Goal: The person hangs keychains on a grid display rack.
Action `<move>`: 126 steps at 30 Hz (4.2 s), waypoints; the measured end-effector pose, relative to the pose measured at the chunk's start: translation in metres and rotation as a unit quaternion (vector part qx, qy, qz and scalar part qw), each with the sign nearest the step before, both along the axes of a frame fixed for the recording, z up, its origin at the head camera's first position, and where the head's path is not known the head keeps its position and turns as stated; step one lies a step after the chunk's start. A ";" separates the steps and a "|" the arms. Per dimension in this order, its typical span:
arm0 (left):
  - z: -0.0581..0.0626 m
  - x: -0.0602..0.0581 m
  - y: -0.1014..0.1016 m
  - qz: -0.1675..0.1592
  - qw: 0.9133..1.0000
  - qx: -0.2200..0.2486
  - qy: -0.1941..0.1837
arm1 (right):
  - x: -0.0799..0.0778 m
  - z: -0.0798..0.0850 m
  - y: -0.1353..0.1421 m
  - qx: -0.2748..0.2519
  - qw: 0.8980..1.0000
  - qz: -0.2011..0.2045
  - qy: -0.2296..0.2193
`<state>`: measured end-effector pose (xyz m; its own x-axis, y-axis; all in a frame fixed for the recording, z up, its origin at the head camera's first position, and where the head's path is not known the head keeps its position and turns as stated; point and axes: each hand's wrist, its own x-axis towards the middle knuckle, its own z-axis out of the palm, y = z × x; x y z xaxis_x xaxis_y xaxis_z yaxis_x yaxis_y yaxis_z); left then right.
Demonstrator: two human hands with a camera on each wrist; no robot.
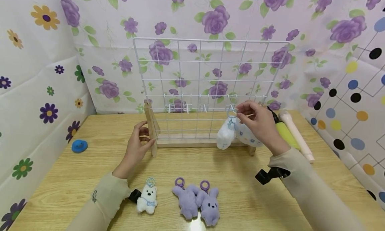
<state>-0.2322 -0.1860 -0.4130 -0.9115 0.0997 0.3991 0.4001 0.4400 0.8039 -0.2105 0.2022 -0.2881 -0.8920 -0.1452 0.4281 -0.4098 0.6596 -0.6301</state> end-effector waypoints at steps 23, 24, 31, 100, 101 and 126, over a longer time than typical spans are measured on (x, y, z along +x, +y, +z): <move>-0.001 -0.001 0.000 0.000 1.000 0.000 0.011 | 0.037 -0.007 0.004 -0.056 0.995 0.004 0.081; -0.001 -0.001 0.000 0.000 1.000 0.000 0.010 | 0.039 -0.009 0.004 -0.056 0.995 0.006 0.085; -0.001 -0.002 0.000 0.002 1.000 0.004 0.004 | 0.051 -0.019 -0.001 -0.058 0.993 0.029 0.097; -0.002 -0.001 -0.001 0.001 1.000 0.000 0.009 | 0.069 -0.137 -0.059 0.090 0.957 0.216 -0.173; -0.002 -0.001 -0.001 0.001 1.000 0.001 0.007 | 0.069 -0.137 -0.059 0.090 0.956 0.216 -0.175; -0.004 0.000 -0.001 0.005 1.000 -0.005 0.012 | 0.065 -0.141 -0.062 0.096 0.948 0.219 -0.210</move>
